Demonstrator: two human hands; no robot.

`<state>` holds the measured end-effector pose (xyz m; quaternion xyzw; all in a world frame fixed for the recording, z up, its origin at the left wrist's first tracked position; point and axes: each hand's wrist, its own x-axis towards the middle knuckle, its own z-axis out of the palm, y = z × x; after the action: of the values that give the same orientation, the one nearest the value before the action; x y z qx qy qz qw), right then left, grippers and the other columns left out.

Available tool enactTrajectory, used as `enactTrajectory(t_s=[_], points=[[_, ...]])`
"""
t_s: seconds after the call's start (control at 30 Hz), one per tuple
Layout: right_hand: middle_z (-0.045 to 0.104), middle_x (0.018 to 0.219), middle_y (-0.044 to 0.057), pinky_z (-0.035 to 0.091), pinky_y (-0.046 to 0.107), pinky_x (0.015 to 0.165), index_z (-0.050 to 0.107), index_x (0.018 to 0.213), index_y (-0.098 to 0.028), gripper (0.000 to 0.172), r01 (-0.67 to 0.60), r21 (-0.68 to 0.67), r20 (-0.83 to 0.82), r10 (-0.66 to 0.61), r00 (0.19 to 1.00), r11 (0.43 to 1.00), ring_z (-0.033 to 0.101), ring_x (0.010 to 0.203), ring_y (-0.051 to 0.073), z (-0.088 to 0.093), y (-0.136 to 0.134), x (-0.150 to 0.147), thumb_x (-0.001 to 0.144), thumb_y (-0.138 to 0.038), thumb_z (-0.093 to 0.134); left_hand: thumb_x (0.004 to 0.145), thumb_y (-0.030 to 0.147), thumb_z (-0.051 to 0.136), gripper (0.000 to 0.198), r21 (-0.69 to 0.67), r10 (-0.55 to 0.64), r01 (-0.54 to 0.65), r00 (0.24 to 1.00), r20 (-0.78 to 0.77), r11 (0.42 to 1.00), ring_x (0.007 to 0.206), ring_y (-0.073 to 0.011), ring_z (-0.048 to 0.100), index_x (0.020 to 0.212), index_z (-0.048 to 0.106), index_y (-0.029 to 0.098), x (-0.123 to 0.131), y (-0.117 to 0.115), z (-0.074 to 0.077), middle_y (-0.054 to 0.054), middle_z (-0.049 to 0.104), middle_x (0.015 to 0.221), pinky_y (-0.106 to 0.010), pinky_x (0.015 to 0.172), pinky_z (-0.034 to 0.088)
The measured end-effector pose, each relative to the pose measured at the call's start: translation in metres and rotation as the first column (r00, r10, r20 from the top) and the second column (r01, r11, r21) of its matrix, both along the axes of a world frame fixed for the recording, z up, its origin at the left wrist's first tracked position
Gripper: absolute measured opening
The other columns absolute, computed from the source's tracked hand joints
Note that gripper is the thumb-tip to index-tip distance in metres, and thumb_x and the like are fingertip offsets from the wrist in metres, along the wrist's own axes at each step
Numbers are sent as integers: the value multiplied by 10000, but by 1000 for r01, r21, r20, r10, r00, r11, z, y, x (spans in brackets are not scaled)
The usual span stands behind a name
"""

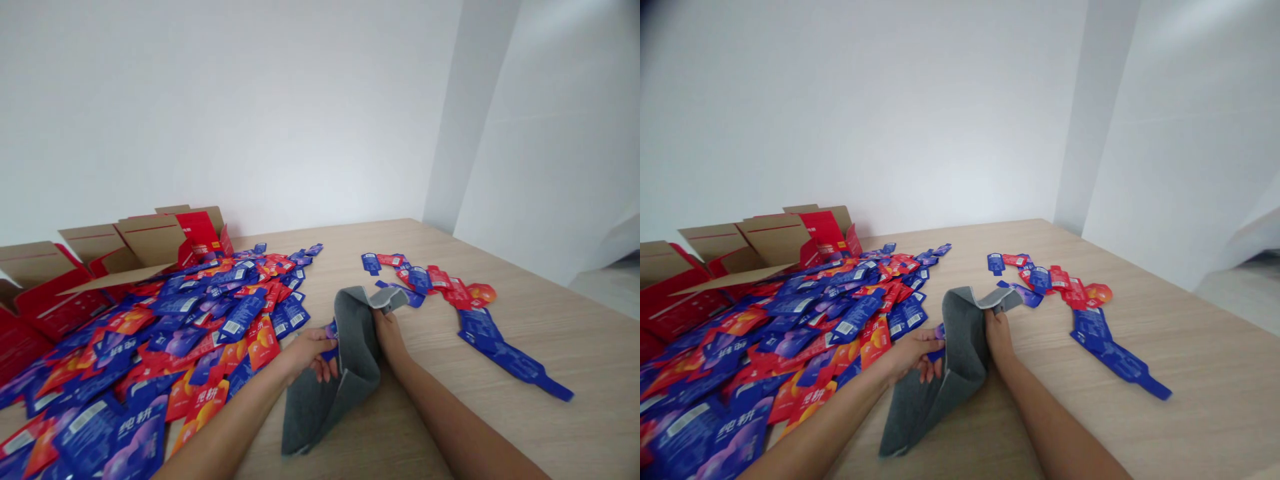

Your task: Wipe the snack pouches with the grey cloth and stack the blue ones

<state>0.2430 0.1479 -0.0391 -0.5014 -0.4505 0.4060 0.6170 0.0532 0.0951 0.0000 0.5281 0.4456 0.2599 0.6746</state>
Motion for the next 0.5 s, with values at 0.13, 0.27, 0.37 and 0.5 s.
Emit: enactTrajectory(t_s=[0.13, 0.27, 0.37, 0.5], points=[[706, 762, 88, 471, 375, 787, 651, 676, -192, 338, 20, -224, -112, -46, 993, 974, 624, 859, 291, -2, 4, 3, 675, -512, 542, 695, 316, 682, 228, 87, 449, -459, 886, 113, 884, 336, -114, 519, 648, 537, 147, -43, 7, 20, -46, 629, 510, -176, 317, 381], [709, 905, 85, 469, 353, 841, 679, 832, -177, 335, -35, -273, -187, -17, 982, 961, 620, 956, 265, -4, 4, -1, 702, -463, 562, 837, 149, 505, 186, 170, 734, -784, 620, 278, 598, 363, -62, 518, 651, 505, 142, -91, 30, 59, -4, 612, 526, -122, 384, 411], [679, 1049, 66, 453, 344, 892, 661, 972, -186, 385, -127, -208, -241, 75, 968, 970, 590, 1043, 244, -4, -1, -9, 720, -462, 568, 903, 131, 383, 213, 190, 779, -856, 517, 355, 481, 473, -57, 586, 711, 470, 161, -100, 47, 75, 5, 631, 586, -126, 522, 477], [666, 1084, 67, 461, 338, 893, 640, 1031, -181, 419, -154, -180, -293, 96, 951, 972, 594, 1042, 232, 1, -3, -15, 738, -472, 568, 914, 261, 413, 201, 120, 610, -642, 761, 220, 758, 570, -140, 641, 822, 523, 120, -58, 53, 56, -81, 656, 661, -235, 560, 521]])
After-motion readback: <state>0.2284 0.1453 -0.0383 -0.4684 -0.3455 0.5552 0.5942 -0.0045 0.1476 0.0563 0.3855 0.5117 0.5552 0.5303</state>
